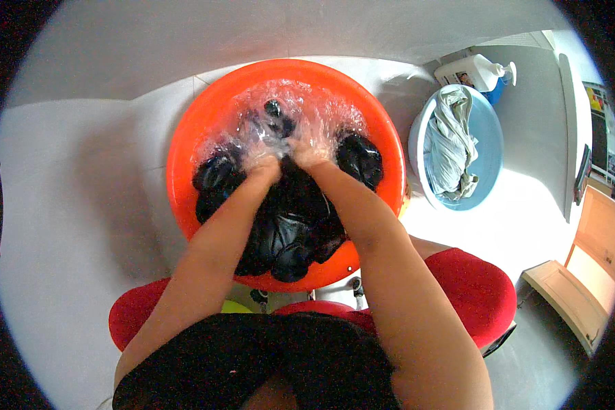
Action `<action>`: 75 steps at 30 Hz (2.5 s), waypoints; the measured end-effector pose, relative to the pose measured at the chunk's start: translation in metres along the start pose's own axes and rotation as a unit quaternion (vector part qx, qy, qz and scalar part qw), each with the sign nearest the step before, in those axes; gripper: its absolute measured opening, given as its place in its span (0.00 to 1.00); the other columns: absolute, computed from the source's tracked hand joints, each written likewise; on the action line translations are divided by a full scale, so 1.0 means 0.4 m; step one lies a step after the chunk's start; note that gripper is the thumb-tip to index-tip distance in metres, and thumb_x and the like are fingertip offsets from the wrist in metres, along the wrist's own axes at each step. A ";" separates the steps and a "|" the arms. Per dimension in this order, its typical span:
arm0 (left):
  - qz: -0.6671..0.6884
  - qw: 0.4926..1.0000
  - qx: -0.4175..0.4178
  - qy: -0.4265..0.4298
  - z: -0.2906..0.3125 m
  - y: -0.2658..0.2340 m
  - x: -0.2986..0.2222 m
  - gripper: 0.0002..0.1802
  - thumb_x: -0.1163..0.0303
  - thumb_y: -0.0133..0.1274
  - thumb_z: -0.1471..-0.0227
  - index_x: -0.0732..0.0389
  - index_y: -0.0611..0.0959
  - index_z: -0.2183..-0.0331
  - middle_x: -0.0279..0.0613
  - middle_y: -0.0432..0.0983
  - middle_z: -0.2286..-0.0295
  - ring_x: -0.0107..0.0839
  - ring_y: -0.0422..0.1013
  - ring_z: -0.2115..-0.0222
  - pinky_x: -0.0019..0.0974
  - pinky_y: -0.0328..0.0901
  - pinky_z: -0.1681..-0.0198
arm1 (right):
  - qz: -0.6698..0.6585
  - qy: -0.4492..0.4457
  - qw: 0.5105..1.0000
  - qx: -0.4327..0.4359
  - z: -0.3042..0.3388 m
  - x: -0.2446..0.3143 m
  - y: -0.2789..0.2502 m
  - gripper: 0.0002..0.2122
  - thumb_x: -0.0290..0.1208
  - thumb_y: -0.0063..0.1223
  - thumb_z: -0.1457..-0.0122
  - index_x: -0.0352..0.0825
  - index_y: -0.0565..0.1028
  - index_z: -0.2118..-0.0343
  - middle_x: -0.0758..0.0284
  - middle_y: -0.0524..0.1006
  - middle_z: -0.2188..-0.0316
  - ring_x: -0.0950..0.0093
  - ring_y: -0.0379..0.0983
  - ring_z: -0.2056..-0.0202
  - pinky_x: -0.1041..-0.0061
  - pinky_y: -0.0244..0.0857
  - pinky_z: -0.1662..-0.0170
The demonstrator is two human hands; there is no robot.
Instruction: The person washes several dark and light pieces of clothing by hand in a red bucket filled with soapy water, rubbing the fabric together, rinsing them under a running faucet, and wringing out the water.
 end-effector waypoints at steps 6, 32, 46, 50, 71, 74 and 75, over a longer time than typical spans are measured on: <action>0.216 0.973 0.054 0.069 -0.028 -0.103 -0.001 0.27 0.53 0.50 0.50 0.52 0.72 0.50 0.48 0.69 0.53 0.45 0.64 0.51 0.48 0.61 0.51 | -0.088 0.065 0.973 0.206 -0.157 -0.023 0.028 0.17 0.39 0.47 0.47 0.37 0.74 0.57 0.54 0.74 0.58 0.56 0.71 0.55 0.59 0.64 0.52; 0.152 0.971 -0.182 -0.014 0.249 -0.260 0.025 0.24 0.48 0.55 0.55 0.59 0.80 0.66 0.59 0.63 0.53 0.56 0.60 0.52 0.49 0.57 0.49 | 0.045 0.032 0.998 0.040 0.045 0.001 -0.315 0.21 0.56 0.48 0.49 0.41 0.75 0.64 0.54 0.68 0.51 0.54 0.63 0.49 0.60 0.62 0.51; -0.052 0.978 -0.170 0.110 -0.044 -0.082 -0.017 0.36 0.62 0.50 0.58 0.62 0.65 0.46 0.58 0.60 0.48 0.55 0.53 0.44 0.48 0.44 0.39 | 0.076 -0.025 0.977 0.196 -0.116 0.019 0.088 0.19 0.39 0.46 0.45 0.46 0.69 0.50 0.60 0.66 0.49 0.60 0.62 0.48 0.54 0.57 0.47; 0.407 0.905 -0.126 0.010 -0.061 -0.049 0.056 0.27 0.59 0.57 0.56 0.63 0.73 0.55 0.54 0.70 0.57 0.44 0.62 0.52 0.43 0.55 0.46 | -0.021 0.080 0.985 0.149 -0.175 -0.009 -0.024 0.21 0.49 0.44 0.45 0.42 0.73 0.54 0.58 0.74 0.56 0.60 0.71 0.54 0.61 0.64 0.51; 0.569 0.820 -0.036 -0.047 0.211 -0.132 0.053 0.20 0.70 0.46 0.54 0.61 0.76 0.56 0.40 0.73 0.64 0.33 0.69 0.63 0.38 0.65 0.58 | -0.167 0.149 0.964 0.144 -0.001 -0.022 -0.270 0.36 0.67 0.40 0.51 0.40 0.66 0.48 0.58 0.75 0.57 0.61 0.70 0.52 0.65 0.61 0.48; 0.111 0.963 -0.238 -0.062 0.267 -0.339 0.129 0.21 0.65 0.52 0.57 0.59 0.78 0.57 0.48 0.68 0.54 0.44 0.64 0.55 0.43 0.58 0.48 | -0.103 0.146 0.980 0.093 0.015 -0.170 -0.266 0.38 0.68 0.40 0.52 0.46 0.60 0.42 0.56 0.62 0.44 0.61 0.61 0.44 0.61 0.57 0.46; 0.055 0.959 -0.278 -0.008 0.273 -0.358 0.126 0.22 0.60 0.52 0.56 0.58 0.79 0.57 0.51 0.58 0.47 0.54 0.56 0.49 0.49 0.52 0.43 | -0.029 0.084 0.992 0.094 0.043 -0.122 -0.252 0.38 0.68 0.40 0.51 0.49 0.56 0.40 0.55 0.55 0.40 0.58 0.54 0.41 0.58 0.54 0.45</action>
Point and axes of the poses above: each hand's wrist, its own z-axis away from the middle knuckle, its own y-axis out of the palm, x = y × z, the point moved 10 cm from there along -z, towards the middle knuckle
